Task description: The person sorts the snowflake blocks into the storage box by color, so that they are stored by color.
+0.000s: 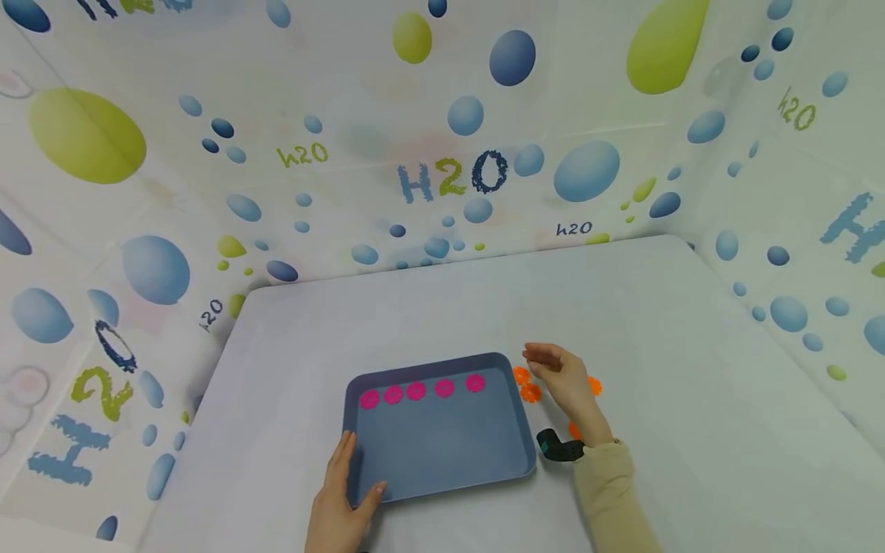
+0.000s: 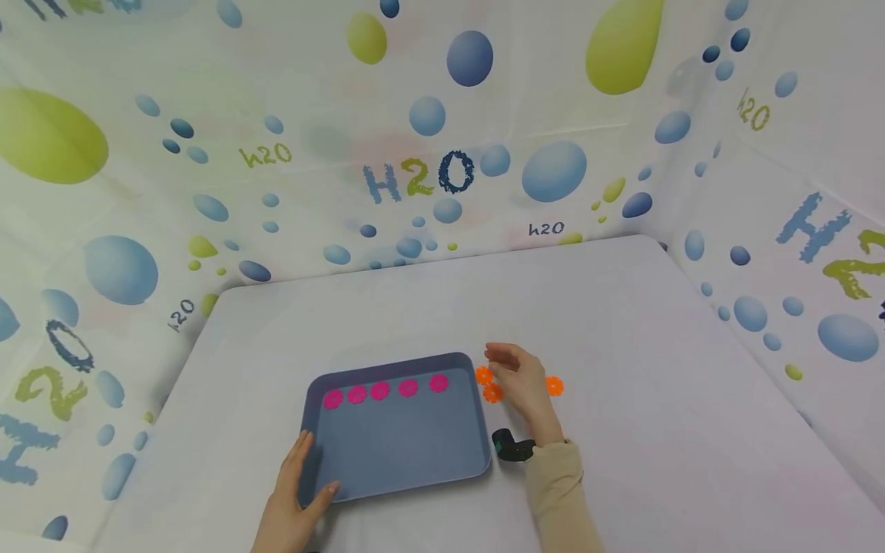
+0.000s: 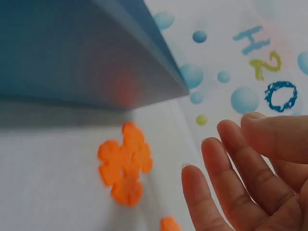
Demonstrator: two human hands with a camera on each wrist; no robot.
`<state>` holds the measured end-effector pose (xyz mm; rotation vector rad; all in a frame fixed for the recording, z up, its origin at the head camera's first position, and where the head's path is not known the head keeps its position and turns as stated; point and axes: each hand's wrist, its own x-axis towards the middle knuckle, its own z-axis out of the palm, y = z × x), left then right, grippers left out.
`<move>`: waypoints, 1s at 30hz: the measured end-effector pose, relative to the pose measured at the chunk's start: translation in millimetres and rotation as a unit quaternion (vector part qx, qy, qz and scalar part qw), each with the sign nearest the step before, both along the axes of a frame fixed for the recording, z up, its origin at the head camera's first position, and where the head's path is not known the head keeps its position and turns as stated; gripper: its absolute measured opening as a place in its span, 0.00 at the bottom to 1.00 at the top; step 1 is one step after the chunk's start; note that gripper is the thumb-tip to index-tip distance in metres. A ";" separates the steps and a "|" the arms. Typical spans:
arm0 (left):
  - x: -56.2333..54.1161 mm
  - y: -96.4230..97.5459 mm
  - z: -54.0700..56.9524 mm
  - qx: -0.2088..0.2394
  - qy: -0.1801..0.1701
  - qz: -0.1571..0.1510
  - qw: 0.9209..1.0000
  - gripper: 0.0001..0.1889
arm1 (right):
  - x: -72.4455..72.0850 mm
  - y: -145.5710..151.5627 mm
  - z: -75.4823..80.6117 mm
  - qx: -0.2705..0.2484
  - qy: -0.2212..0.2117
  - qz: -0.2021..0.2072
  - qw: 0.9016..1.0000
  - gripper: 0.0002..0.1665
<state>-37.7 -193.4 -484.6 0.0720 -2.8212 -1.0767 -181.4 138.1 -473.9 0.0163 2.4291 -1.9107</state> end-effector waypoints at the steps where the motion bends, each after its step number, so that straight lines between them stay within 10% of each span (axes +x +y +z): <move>1: 0.0 -0.3 0.0 -0.001 0.002 0.000 1.000 0.43 | 0.8 1.7 -1.7 0.006 -0.003 0.006 1.000 0.21; 18: -0.8 -0.5 -0.1 0.001 -0.003 0.005 1.000 0.42 | 5.0 2.3 -21.6 0.114 -0.041 0.021 0.992 0.32; 30: 0.4 -0.1 1.2 -0.001 0.000 0.005 1.000 0.42 | 7.1 -1.3 -17.0 0.229 0.002 0.009 0.973 0.23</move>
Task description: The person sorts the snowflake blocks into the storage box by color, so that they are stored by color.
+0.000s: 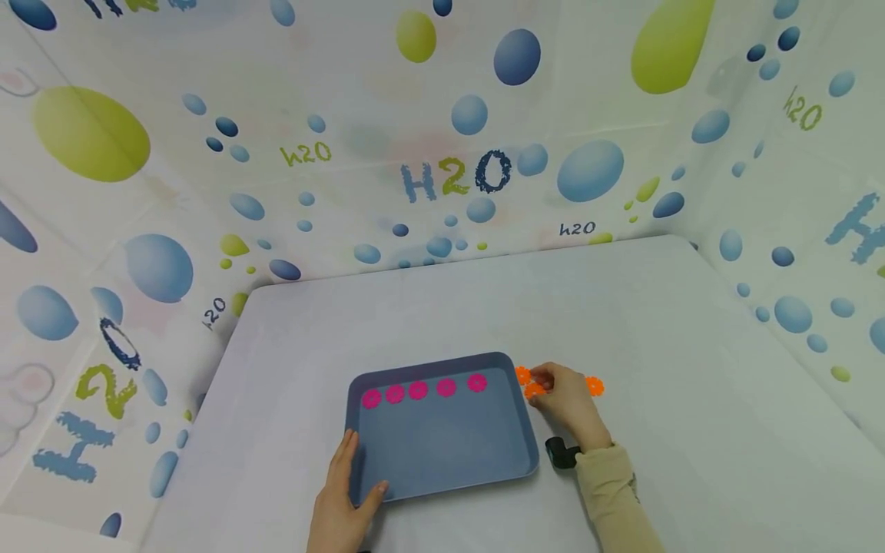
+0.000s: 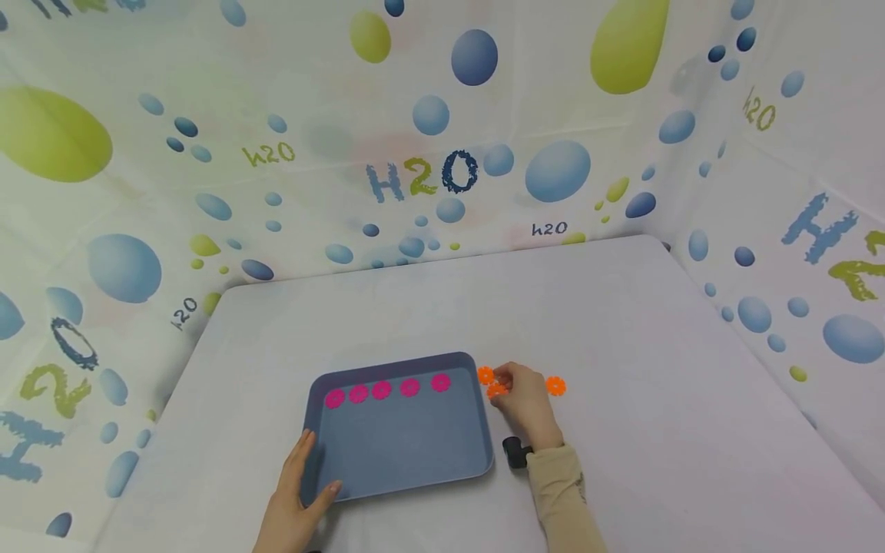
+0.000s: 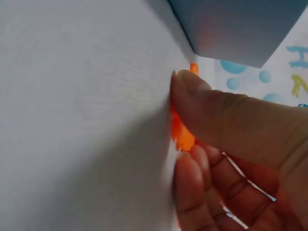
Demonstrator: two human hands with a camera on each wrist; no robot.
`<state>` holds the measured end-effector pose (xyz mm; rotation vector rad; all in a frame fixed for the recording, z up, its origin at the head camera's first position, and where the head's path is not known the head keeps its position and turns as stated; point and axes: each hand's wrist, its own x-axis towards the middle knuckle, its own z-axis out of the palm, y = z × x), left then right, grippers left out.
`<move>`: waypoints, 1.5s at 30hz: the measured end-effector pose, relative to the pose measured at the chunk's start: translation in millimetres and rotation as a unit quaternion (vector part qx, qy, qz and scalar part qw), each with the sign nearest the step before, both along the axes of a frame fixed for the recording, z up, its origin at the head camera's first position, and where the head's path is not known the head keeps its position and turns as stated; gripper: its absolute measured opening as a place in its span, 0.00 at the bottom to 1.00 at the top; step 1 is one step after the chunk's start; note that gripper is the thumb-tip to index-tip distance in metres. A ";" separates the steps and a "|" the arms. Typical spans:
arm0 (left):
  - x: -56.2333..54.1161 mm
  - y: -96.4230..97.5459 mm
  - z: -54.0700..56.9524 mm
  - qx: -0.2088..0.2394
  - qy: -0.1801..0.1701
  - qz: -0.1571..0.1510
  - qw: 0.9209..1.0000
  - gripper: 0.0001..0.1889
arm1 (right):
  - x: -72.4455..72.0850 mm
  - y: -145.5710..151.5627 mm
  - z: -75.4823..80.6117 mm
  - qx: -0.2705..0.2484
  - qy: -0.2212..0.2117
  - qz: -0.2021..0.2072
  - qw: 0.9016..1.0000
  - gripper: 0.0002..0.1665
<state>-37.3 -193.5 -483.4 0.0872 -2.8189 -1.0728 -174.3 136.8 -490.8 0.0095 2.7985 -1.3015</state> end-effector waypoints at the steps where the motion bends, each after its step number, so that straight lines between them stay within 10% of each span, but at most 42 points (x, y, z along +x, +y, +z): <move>1: 0.0 0.1 0.0 0.000 -0.001 0.000 1.000 0.42 | -0.3 -0.1 0.9 0.010 -0.002 -0.001 1.000 0.22; 18: -0.6 -1.8 -2.2 0.004 0.006 -0.005 1.000 0.42 | 0.1 19.1 16.8 0.043 -0.126 0.004 0.991 0.11; 25: -0.2 -1.0 -1.8 -0.002 0.001 -0.002 1.000 0.42 | 3.7 25.4 20.2 -0.053 -0.169 0.007 0.984 0.09; 45: 0.0 -1.6 -2.1 0.005 0.004 -0.006 1.000 0.43 | -17.8 -40.9 53.0 -0.184 -0.119 0.094 0.971 0.11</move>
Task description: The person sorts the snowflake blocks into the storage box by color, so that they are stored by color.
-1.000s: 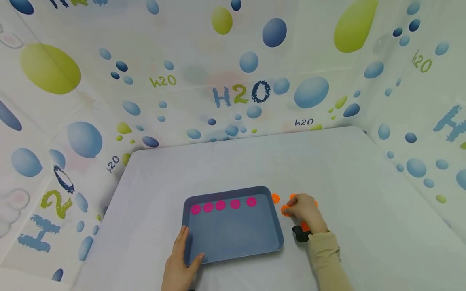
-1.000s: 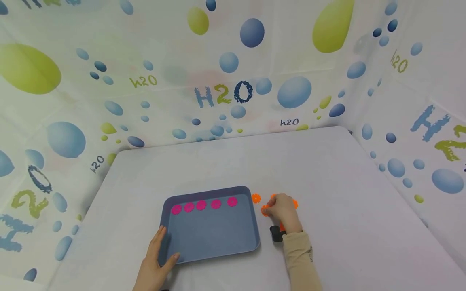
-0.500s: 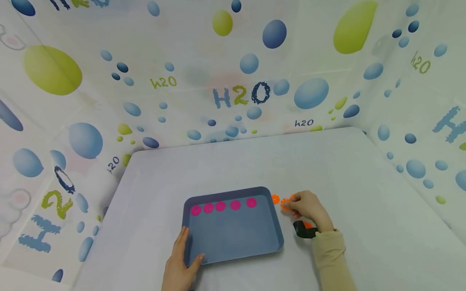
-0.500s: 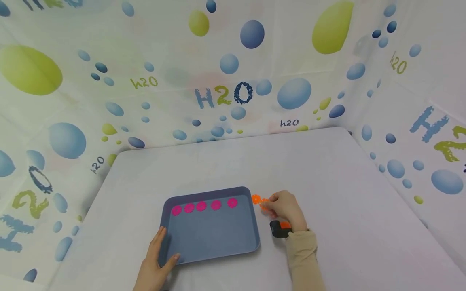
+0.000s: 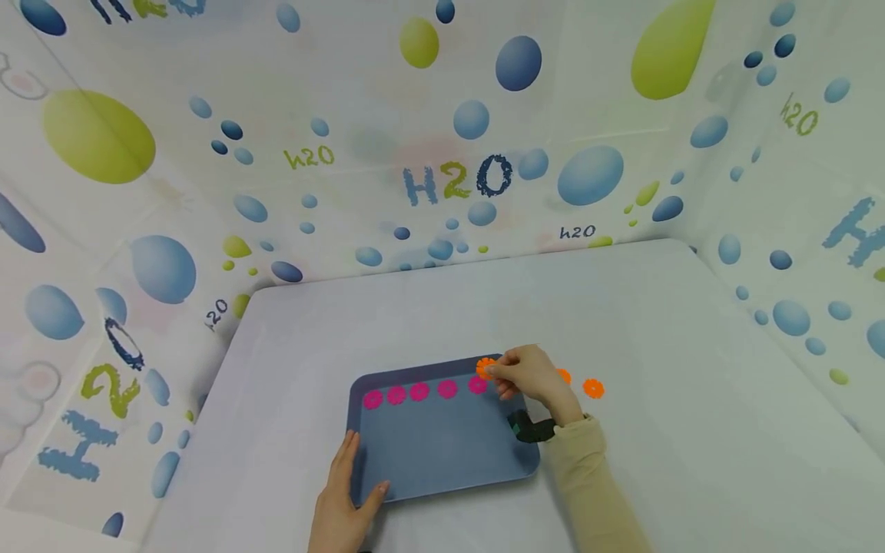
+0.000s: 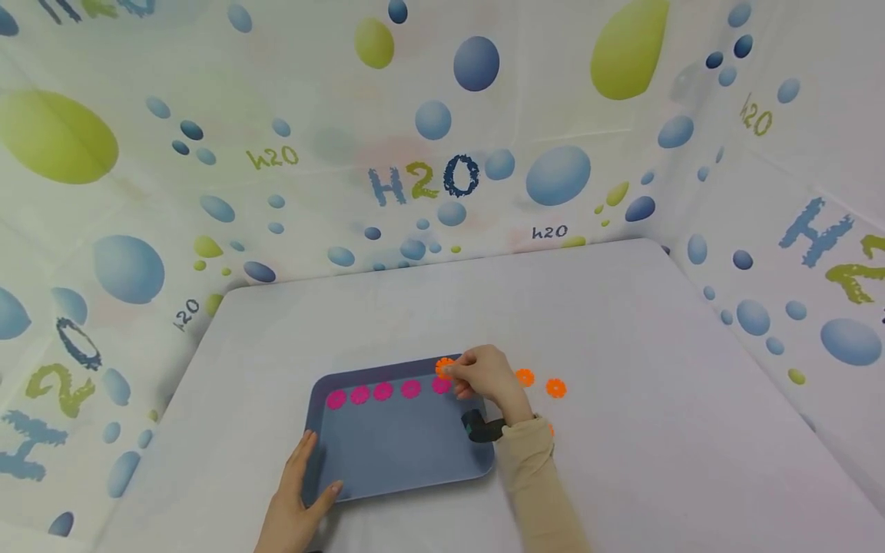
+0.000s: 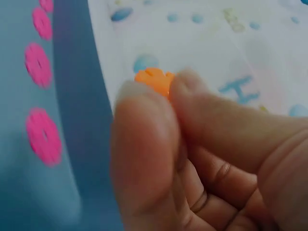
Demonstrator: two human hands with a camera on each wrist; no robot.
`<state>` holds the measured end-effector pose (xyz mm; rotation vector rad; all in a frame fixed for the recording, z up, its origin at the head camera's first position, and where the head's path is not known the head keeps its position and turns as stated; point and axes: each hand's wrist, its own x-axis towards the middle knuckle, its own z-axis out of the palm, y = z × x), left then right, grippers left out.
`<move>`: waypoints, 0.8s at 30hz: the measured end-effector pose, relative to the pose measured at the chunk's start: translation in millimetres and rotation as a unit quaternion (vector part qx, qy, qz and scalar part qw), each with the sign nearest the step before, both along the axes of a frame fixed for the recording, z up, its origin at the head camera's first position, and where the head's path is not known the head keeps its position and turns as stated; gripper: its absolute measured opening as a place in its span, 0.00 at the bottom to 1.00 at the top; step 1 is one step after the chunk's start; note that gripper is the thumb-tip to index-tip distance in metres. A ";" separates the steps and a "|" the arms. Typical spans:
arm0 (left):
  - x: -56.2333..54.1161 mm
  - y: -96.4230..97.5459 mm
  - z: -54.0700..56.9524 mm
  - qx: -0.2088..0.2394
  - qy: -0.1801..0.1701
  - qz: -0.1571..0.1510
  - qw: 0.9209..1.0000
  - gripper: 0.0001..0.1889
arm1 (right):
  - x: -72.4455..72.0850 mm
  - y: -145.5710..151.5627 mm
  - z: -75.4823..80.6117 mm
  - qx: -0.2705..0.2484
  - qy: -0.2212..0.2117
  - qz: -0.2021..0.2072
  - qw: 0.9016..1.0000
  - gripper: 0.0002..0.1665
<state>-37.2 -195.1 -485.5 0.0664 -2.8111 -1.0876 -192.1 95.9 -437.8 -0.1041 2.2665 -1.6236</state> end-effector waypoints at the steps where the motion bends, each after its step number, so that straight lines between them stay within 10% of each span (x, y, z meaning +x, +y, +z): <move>1: 0.0 0.0 -0.7 -0.001 0.001 0.002 1.000 0.43 | -0.8 -6.0 -1.8 -0.011 -0.003 0.001 1.000 0.11; 24: 1.1 -3.4 -2.0 -0.012 0.040 0.001 0.999 0.41 | 9.7 -142.5 -35.1 -0.035 -0.023 0.080 0.996 0.14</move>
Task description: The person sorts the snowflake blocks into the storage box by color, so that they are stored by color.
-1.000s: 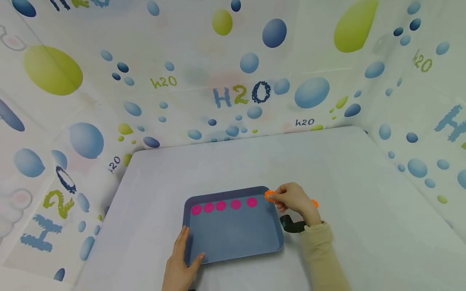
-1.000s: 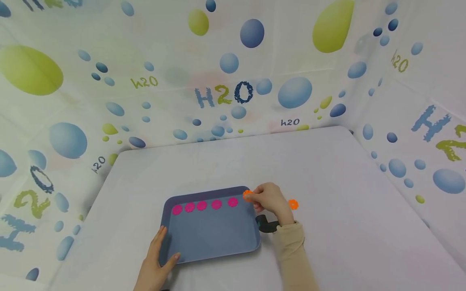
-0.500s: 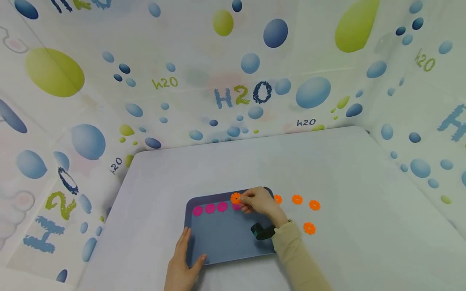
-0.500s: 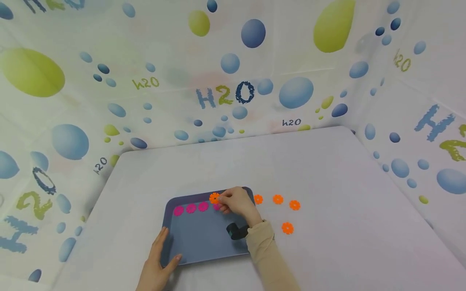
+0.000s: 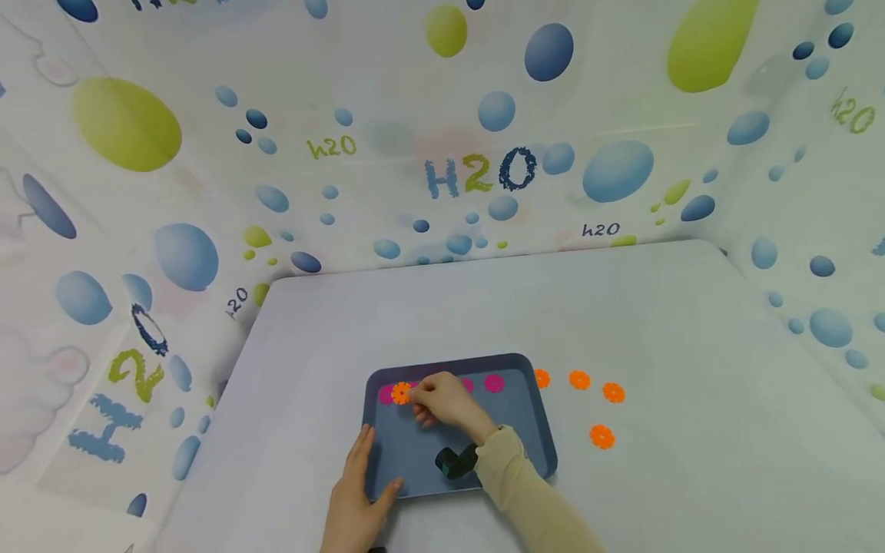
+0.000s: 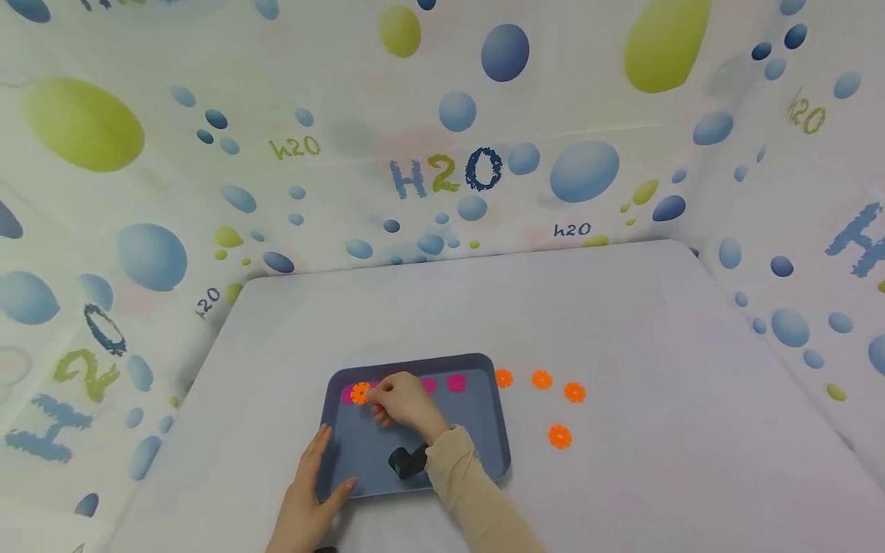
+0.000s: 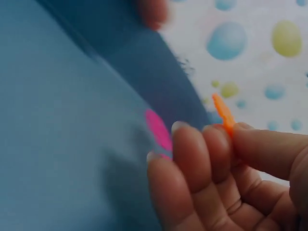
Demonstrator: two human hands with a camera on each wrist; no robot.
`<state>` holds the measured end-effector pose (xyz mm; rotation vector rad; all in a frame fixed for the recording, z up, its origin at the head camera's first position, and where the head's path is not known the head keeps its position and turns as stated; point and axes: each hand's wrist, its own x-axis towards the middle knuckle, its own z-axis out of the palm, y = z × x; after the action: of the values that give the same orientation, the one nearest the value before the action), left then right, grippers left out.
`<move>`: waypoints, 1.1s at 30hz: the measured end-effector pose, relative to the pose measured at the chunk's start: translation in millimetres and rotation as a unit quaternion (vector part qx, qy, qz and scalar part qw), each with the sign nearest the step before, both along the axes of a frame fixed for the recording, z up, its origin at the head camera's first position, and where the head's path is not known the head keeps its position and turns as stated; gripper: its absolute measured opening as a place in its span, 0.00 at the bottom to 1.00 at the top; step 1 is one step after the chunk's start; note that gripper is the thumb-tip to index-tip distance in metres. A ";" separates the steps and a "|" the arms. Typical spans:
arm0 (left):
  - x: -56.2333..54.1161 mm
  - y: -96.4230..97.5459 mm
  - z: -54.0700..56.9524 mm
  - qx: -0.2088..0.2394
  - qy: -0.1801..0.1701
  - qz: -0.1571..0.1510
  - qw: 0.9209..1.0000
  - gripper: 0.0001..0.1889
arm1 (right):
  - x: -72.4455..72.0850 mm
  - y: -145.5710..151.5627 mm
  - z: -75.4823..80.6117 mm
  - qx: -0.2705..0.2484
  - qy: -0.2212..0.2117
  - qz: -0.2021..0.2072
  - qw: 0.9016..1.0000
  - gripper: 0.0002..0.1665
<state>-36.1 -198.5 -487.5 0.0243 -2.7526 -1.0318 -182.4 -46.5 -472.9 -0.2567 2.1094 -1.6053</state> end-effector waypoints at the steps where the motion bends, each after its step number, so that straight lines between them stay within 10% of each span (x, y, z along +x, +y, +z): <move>1: -0.6 0.9 -0.8 -0.001 0.006 -0.003 1.000 0.41 | 2.2 -2.8 -2.0 0.004 0.003 0.002 1.000 0.14; 19: -5.2 0.2 2.3 0.008 0.011 -0.009 1.000 0.42 | 14.5 -26.2 -3.3 0.222 0.192 0.024 0.956 0.20; 33: -1.1 -0.5 -6.3 0.002 0.016 0.007 1.000 0.42 | 11.7 5.8 10.5 -0.021 0.039 0.033 0.998 0.21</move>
<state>-37.2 -199.0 -493.8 0.0272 -2.7188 -1.0249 -170.7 -40.7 -462.5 -0.4057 2.1043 -1.6265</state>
